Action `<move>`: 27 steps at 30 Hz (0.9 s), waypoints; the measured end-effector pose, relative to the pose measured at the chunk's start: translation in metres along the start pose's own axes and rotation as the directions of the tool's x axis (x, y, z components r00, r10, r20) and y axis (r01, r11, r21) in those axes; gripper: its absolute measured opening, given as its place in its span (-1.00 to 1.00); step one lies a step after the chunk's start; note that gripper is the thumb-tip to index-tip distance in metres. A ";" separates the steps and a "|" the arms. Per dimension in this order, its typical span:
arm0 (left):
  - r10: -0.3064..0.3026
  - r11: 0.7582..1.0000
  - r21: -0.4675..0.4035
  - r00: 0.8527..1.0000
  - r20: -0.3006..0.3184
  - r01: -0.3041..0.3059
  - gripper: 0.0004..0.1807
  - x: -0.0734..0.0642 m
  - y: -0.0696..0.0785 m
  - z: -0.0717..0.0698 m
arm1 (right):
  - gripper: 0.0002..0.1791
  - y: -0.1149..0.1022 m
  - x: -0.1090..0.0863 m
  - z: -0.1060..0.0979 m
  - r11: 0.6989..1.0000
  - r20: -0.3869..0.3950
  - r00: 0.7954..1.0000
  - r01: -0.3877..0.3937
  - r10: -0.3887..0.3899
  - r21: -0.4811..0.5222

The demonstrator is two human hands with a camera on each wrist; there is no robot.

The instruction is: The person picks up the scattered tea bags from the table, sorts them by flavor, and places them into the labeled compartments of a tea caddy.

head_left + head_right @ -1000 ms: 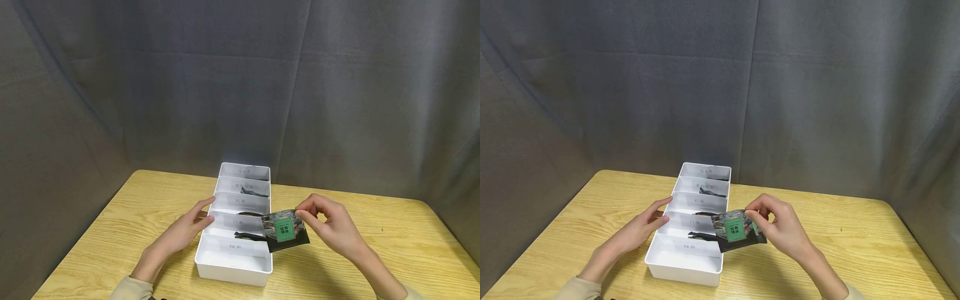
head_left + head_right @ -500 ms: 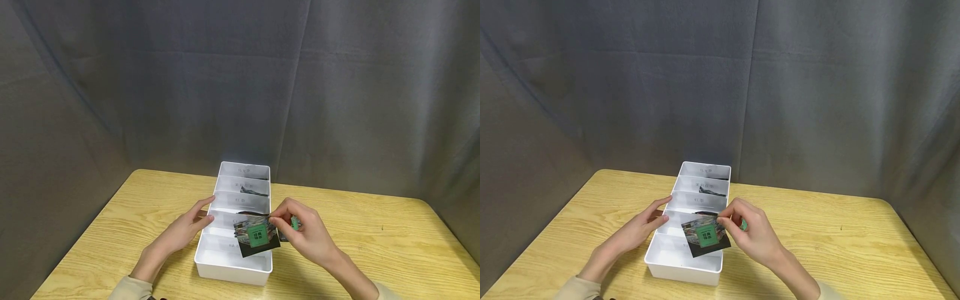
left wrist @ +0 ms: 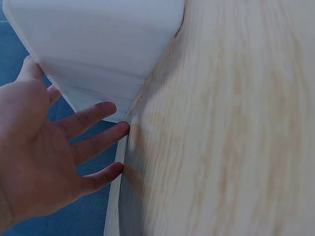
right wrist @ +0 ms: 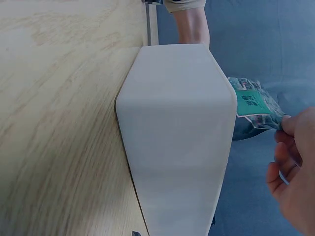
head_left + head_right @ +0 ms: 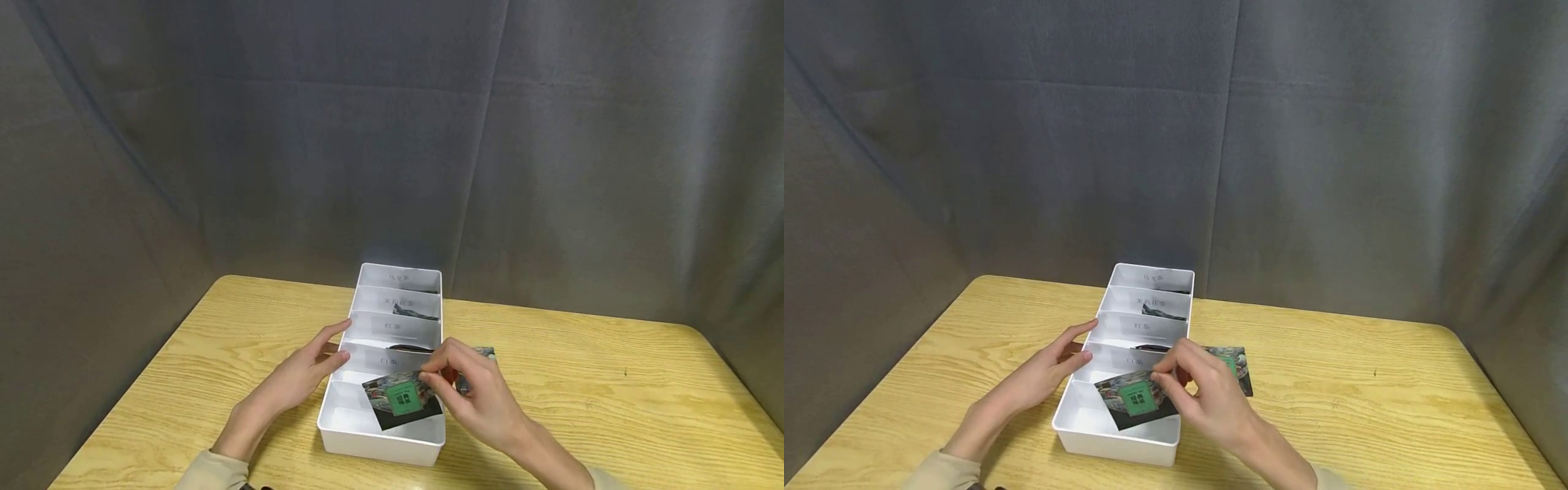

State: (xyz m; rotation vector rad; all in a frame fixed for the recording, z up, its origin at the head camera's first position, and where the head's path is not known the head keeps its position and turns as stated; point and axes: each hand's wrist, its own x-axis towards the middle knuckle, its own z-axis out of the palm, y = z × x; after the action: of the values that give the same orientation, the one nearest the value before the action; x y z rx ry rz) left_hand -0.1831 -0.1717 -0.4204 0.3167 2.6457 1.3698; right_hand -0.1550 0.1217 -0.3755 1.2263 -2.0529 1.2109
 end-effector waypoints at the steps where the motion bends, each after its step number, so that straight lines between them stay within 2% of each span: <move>1: 0.000 1.000 -0.001 1.000 0.000 0.000 -0.36 0.000 0.000 0.000 | -0.99 0.000 -0.001 0.001 1.000 0.004 1.000 0.008 -0.008 0.001; 9: 0.007 1.000 0.009 1.000 -0.007 -0.007 -0.36 -0.001 0.000 0.000 | -0.82 0.002 -0.016 0.010 0.996 0.105 0.991 0.084 -0.084 0.004; 13: 0.010 1.000 0.008 1.000 -0.007 -0.010 -0.36 -0.001 -0.001 0.000 | -0.84 0.003 -0.023 0.009 0.984 0.167 0.974 0.167 -0.153 -0.068; 16: 0.007 1.000 0.008 1.000 -0.006 -0.007 -0.36 -0.001 -0.001 0.001 | -0.85 0.004 -0.029 0.005 0.971 0.199 0.964 0.205 -0.177 -0.126; 22: 0.014 1.000 0.020 1.000 -0.010 -0.014 -0.36 0.000 -0.001 0.000 | -0.80 0.005 -0.039 -0.003 0.980 0.234 0.967 0.136 -0.099 -0.145; 27: 0.013 1.000 0.014 1.000 -0.009 -0.013 -0.35 0.000 0.000 0.000 | -0.97 0.005 -0.041 -0.007 0.981 0.254 0.963 0.129 -0.089 -0.146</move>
State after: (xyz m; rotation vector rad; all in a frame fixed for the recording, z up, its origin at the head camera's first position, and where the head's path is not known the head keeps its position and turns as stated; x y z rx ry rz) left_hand -0.1832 -0.1722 -0.4206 0.3300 2.6665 1.3603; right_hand -0.1394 0.1473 -0.4043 1.4507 -2.1750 0.8592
